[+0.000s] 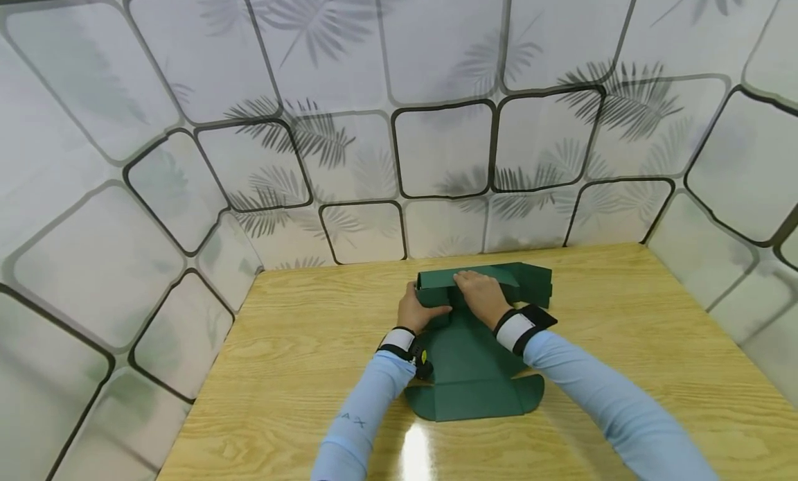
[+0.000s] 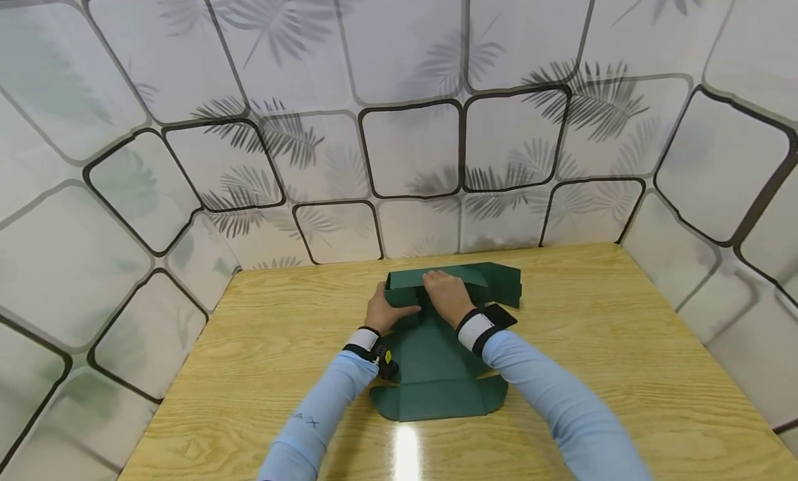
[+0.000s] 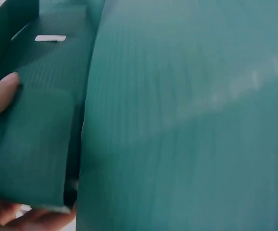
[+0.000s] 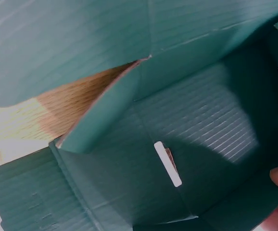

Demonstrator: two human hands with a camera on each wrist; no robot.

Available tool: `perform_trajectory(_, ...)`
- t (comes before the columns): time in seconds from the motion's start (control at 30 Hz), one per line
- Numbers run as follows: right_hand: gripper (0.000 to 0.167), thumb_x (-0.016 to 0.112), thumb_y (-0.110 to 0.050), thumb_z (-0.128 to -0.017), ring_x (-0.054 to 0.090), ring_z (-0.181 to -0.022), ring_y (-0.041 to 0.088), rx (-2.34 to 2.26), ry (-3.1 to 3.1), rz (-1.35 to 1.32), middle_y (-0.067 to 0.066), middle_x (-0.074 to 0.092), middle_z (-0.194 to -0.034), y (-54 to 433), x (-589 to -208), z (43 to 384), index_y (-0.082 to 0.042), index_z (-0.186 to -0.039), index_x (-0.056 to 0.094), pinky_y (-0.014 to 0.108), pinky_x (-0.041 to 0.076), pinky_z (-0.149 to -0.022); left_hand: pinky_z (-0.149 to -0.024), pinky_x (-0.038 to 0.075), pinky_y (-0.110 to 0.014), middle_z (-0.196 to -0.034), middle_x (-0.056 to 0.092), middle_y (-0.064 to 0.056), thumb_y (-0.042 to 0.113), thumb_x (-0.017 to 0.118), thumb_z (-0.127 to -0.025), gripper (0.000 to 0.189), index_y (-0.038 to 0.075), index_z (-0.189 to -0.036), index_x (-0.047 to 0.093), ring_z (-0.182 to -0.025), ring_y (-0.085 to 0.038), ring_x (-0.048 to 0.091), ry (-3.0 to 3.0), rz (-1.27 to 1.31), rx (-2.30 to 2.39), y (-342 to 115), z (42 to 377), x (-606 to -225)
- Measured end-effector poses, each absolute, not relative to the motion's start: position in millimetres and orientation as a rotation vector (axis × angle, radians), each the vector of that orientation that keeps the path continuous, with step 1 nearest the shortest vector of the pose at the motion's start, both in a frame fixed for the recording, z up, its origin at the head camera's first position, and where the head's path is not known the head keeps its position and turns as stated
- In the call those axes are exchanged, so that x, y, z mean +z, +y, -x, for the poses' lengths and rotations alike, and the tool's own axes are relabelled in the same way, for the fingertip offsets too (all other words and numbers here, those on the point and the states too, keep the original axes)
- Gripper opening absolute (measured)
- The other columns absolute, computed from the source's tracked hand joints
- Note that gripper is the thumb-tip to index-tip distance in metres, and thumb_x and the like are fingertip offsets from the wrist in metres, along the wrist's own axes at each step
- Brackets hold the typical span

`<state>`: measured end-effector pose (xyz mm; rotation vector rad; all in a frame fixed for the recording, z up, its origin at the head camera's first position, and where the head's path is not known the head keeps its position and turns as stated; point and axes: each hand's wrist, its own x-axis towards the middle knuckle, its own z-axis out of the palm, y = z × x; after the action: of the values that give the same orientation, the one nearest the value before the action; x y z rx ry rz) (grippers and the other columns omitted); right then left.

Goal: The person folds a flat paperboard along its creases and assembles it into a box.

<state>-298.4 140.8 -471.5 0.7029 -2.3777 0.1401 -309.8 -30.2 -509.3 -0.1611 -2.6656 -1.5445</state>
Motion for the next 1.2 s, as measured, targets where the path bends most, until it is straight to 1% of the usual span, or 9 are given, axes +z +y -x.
perform_trajectory(0.07,0.016,0.065,0.003,-0.085,0.070,-0.088,0.029,0.145,-2.372,-0.699,0.016,0.072,-0.098,139,-471,298,0.002,-0.100,0.072,0.039,0.058,-0.069,-0.087,0.052,-0.047,-0.117,0.063,-0.023,0.030,0.080,-0.078,0.072,-0.002,-0.132,0.044,-0.105,-0.036,0.062,-2.635,0.132,-1.414,-25,316,-519)
perform_trajectory(0.2,0.016,0.065,0.003,-0.086,0.070,-0.087,0.028,0.138,-2.356,-0.708,0.016,0.073,-0.097,137,-470,297,0.002,-0.099,0.072,0.038,0.058,-0.068,-0.067,0.053,-0.042,-0.097,0.069,-0.017,0.031,0.072,-0.079,0.050,0.009,-0.120,0.052,-0.085,-0.031,0.067,-2.514,0.096,-1.105,-26,373,-603)
perform_trajectory(0.3,0.016,0.066,0.002,-0.085,0.070,-0.087,0.028,0.135,-2.344,-0.719,0.016,0.073,-0.097,136,-469,295,0.002,-0.100,0.072,0.038,0.058,-0.068,-0.059,0.051,-0.044,-0.088,0.071,-0.013,0.027,0.071,-0.079,0.044,0.015,-0.117,0.053,-0.077,-0.031,0.068,-2.482,0.080,-1.049,-30,417,-666)
perform_trajectory(0.33,0.016,0.066,0.002,-0.085,0.070,-0.088,0.028,0.136,-2.342,-0.719,0.016,0.073,-0.097,136,-469,296,0.002,-0.100,0.072,0.038,0.058,-0.068,-0.059,0.051,-0.044,-0.087,0.071,-0.013,0.024,0.070,-0.078,0.043,0.015,-0.117,0.054,-0.076,-0.030,0.068,-2.475,0.080,-1.037,-30,422,-673)
perform_trajectory(0.5,0.016,0.066,0.002,-0.085,0.070,-0.089,0.029,0.128,-2.337,-0.714,0.016,0.073,-0.098,137,-472,299,0.002,-0.100,0.072,0.039,0.058,-0.068,-0.054,0.048,-0.045,-0.082,0.069,-0.017,0.011,0.062,-0.079,0.038,0.007,-0.115,0.053,-0.069,-0.033,0.066,-2.439,0.095,-1.020,-27,395,-634)
perform_trajectory(0.6,0.016,0.066,0.003,-0.085,0.070,-0.088,0.029,0.139,-2.336,-0.712,0.016,0.072,-0.098,137,-474,299,0.001,-0.100,0.071,0.039,0.058,-0.067,-0.054,0.049,-0.046,-0.082,0.069,-0.017,0.009,0.060,-0.083,0.034,0.009,-0.116,0.053,-0.069,-0.033,0.066,-2.464,0.084,-1.141,-27,381,-612)
perform_trajectory(0.67,0.016,0.065,0.003,-0.085,0.070,-0.088,0.029,0.150,-2.337,-0.714,0.016,0.072,-0.098,137,-475,299,0.002,-0.100,0.071,0.040,0.058,-0.067,-0.054,0.049,-0.046,-0.083,0.069,-0.017,0.005,0.059,-0.080,0.034,0.009,-0.114,0.054,-0.069,-0.034,0.066,-2.463,0.065,-1.158,-25,372,-598)
perform_trajectory(0.9,0.016,0.064,0.002,-0.087,0.069,-0.090,0.030,0.143,-2.346,-0.719,0.016,0.072,-0.099,138,-476,297,0.002,-0.102,0.070,0.040,0.058,-0.068,-0.064,0.051,-0.053,-0.089,0.068,-0.025,-0.005,0.057,-0.077,0.032,-0.002,-0.109,0.055,-0.078,-0.043,0.066,-2.483,-0.025,-1.244,-16,321,-530)
perform_trajectory(1.2,0.019,0.066,0.000,-0.086,0.069,-0.091,0.029,0.128,-2.334,-0.706,0.016,0.072,-0.100,140,-476,297,0.002,-0.104,0.071,0.037,0.058,-0.070,-0.074,0.052,-0.053,-0.098,0.067,-0.026,-0.007,0.054,-0.079,0.035,-0.006,-0.114,0.055,-0.087,-0.043,0.065,-2.582,-0.116,-1.190,-8,309,-510)
